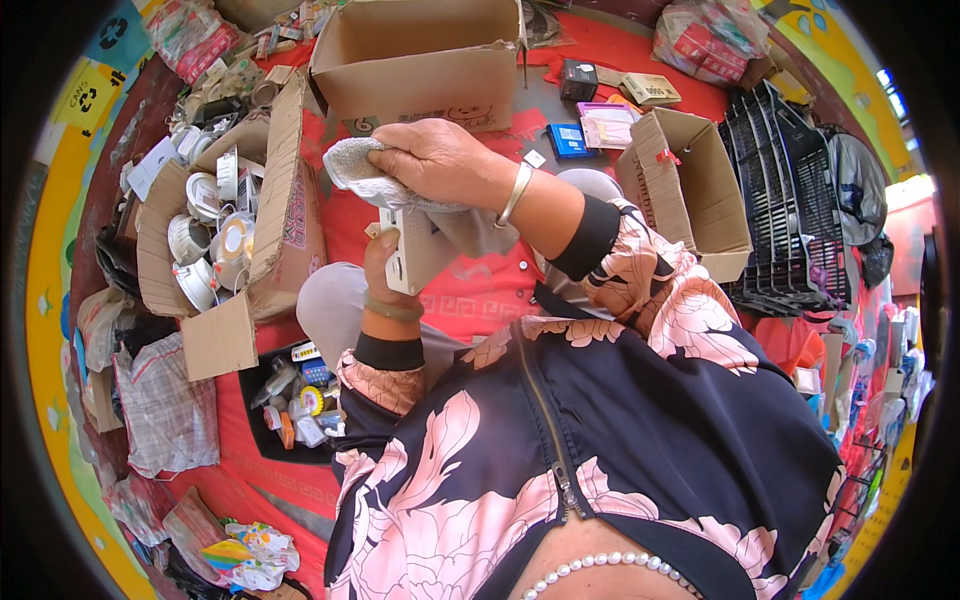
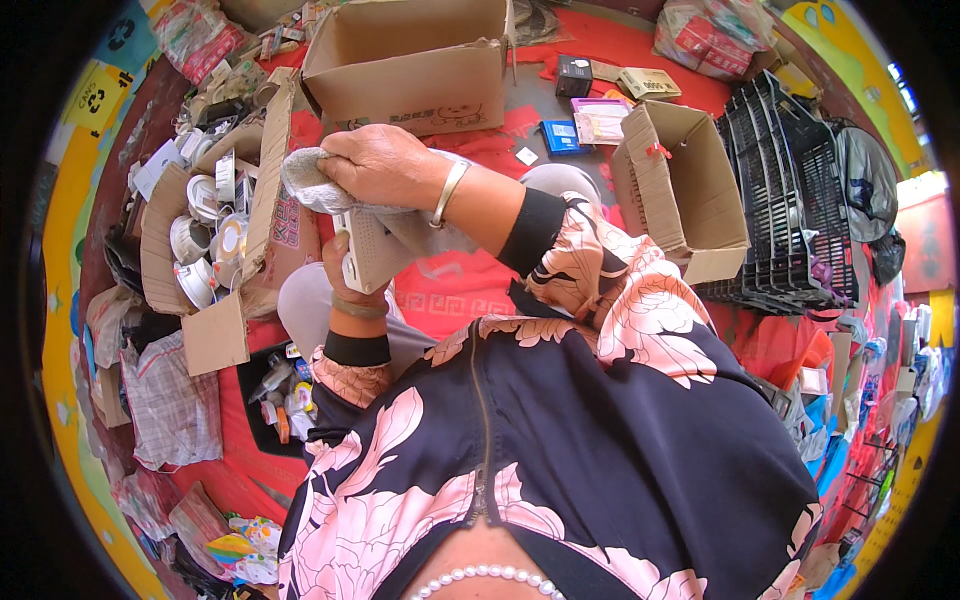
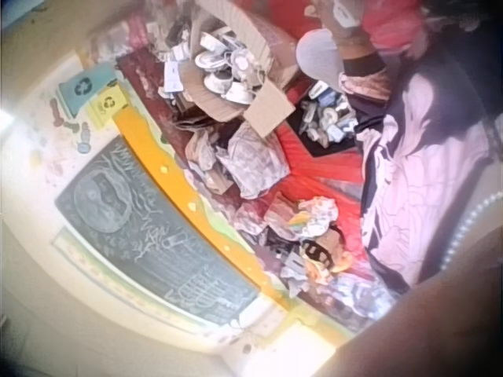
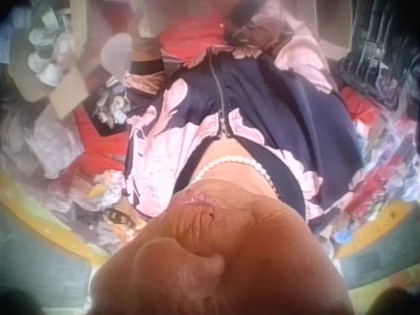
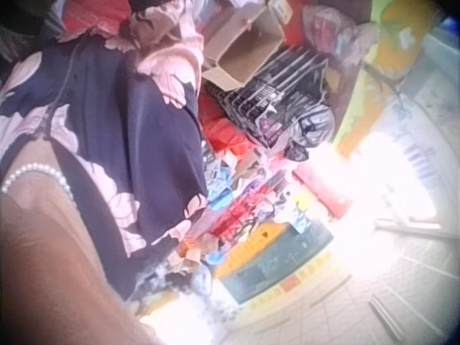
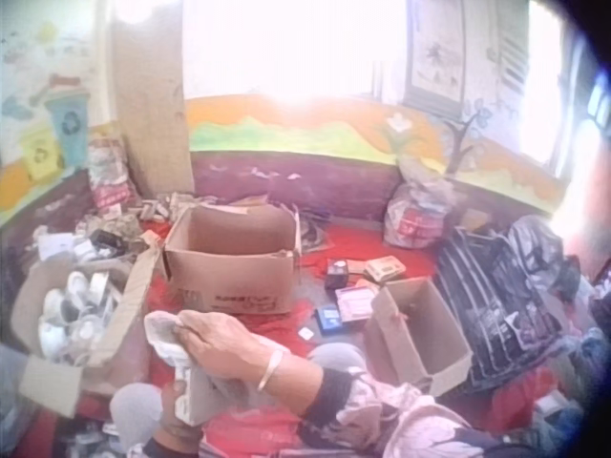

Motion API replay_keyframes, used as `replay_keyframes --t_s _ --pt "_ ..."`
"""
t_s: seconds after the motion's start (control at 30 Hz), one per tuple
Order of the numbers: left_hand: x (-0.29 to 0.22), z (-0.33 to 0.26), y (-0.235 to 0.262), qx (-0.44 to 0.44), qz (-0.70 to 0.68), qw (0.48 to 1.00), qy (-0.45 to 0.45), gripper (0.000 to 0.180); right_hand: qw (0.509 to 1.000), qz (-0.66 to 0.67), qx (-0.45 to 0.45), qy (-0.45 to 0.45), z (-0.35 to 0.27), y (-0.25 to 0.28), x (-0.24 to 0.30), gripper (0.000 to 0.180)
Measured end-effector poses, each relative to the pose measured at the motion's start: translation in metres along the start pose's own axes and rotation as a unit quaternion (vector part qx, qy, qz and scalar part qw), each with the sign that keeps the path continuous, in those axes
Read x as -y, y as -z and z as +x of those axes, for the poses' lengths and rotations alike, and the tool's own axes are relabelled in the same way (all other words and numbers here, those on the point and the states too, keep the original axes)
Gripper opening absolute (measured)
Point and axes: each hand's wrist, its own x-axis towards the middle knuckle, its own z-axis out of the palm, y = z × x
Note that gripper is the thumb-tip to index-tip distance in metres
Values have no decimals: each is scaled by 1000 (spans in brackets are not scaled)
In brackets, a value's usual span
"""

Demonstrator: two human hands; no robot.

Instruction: The person wipes a white electronic device, a blue box, a black box containing a bulb, and a white light fixture with a cloth.

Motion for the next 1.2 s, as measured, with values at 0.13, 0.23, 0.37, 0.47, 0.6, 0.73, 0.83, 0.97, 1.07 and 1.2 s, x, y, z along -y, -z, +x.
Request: replay_keyframes --t_s 0.13,0.23,0.37,0.47,0.6,0.73,0.83,0.97,1.07,1.2 --pt "-5 -3 -20 0 -47 998 -38 61 995 -87 -43 28 -16 -12 -59 17" --pt "-8 0 -29 -35 -42 997 -58 59 982 83 -45 -166 -26 -18 -80 18" --pt "-4 12 -47 -47 -41 994 -87 55 990 37 -107 -83 -28 -36 -33 27" --pt "-2 13 -29 -29 -106 980 -165 50 994 19 -65 85 -41 -71 0 35" --pt "-12 6 -32 -110 1 970 -216 49 983 -118 -5 143 -67 -69 2 40" --pt "-30 -4 -46 -15 -103 970 -221 48 968 -217 6 129 -91 -51 -32 41" --pt "-47 -49 -47 -123 200 899 -370 51 994 -27 -28 -106 -106 -40 -84 19" --pt "-69 -121 -37 -239 469 721 -451 57 946 198 -103 -235 -108 -10 -102 25" --pt "-93 -188 -17 -197 212 838 -463 62 917 263 -106 -282 -110 -11 -117 26" --pt "-110 -264 11 -297 41 784 -543 68 906 271 -90 -312 -107 -20 -98 25"
